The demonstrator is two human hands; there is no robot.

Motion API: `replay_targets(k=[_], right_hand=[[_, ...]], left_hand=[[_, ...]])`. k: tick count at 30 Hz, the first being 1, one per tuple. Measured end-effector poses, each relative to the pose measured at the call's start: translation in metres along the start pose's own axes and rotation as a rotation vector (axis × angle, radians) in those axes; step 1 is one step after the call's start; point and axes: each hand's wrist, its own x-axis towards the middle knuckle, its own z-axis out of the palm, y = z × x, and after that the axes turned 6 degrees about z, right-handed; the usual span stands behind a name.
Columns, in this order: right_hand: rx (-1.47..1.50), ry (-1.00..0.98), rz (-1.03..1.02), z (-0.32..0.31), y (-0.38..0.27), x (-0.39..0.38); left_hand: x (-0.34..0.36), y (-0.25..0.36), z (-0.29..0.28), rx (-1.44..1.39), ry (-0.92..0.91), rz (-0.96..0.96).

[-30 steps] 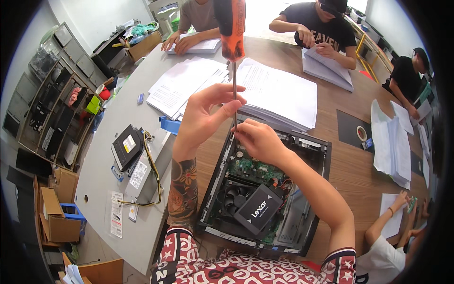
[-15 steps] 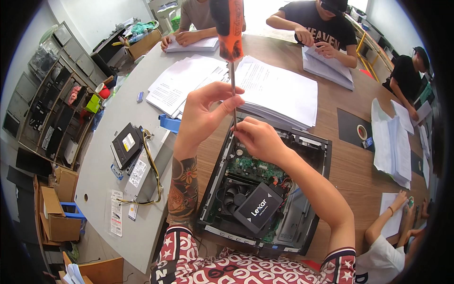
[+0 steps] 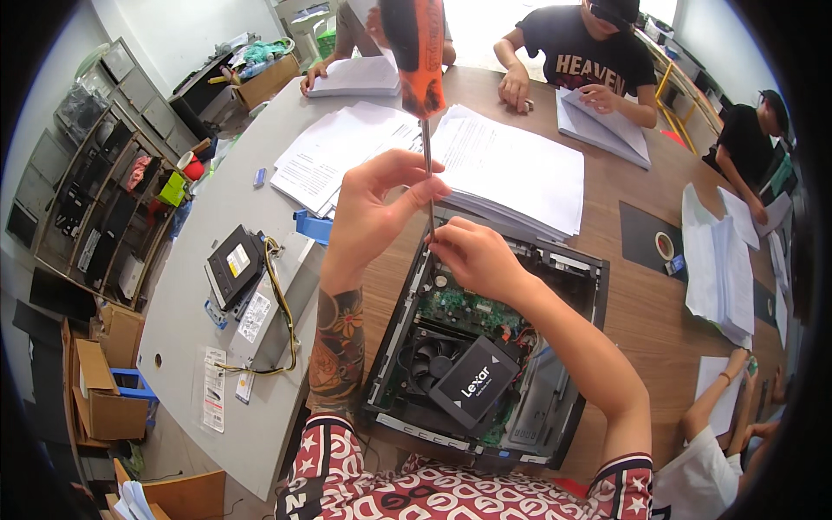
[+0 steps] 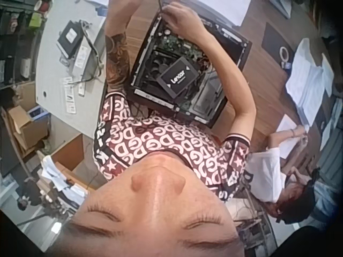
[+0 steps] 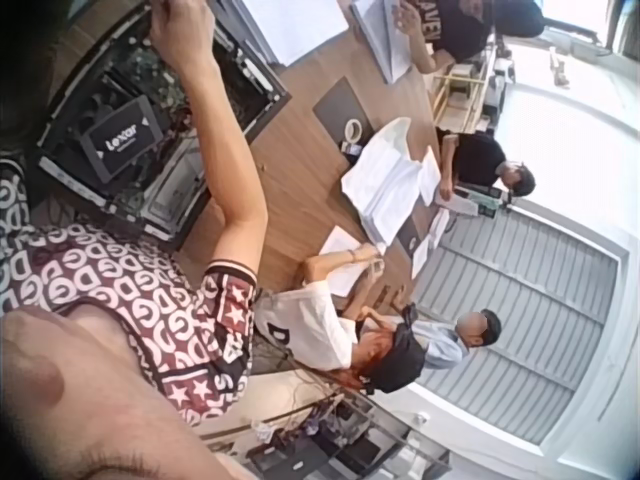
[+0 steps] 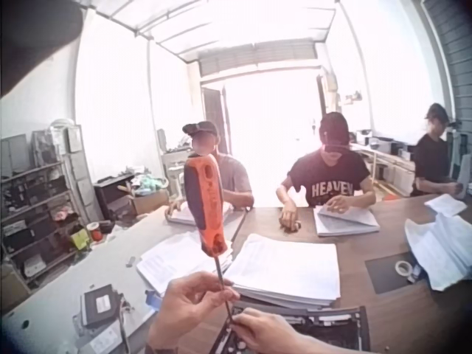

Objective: The person uses a screwdriver to unscrew a component from a computer motherboard, then lifts a small black drive off the board before resuming work with the screwdriver.

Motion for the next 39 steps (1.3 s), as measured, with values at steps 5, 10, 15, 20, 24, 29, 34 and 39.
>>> replay_targets(k=[5, 10, 15, 20, 24, 29, 34, 39], right_hand=[[0.016, 0.020, -0.017, 0.0003, -0.0019, 0.0003], [-0.001, 0.018, 0.005, -0.0022, -0.0017, 0.0015], [0.004, 0.012, 0.028, -0.0042, -0.0037, 0.0017], [0.002, 0.005, 0.047, -0.0050, -0.0059, 0.0015], [-0.010, 0.005, 0.049, -0.0054, -0.0041, 0.0012], [-0.006, 0.009, 0.055, -0.0053, -0.0038, 0.0005], [-0.014, 0.026, 0.029, -0.0036, -0.0031, 0.0012], [-0.026, 0.019, 0.036, -0.0048, -0.0034, 0.0009]], left_hand=[[-0.0002, -0.0056, 0.0009, 0.011, 0.029, 0.087], [-0.0010, -0.0068, 0.0014, 0.026, 0.080, 0.071], [-0.0016, -0.0035, 0.0038, -0.003, 0.110, 0.032], [-0.0019, -0.0025, 0.0028, 0.031, 0.066, 0.052], [-0.0020, 0.0014, 0.0040, -0.008, 0.031, 0.003], [-0.0016, -0.0022, 0.0035, -0.046, -0.036, 0.028], [-0.0012, 0.0005, 0.0025, -0.081, -0.058, 0.034], [-0.0007, 0.0010, 0.0009, -0.110, -0.106, 0.002]])
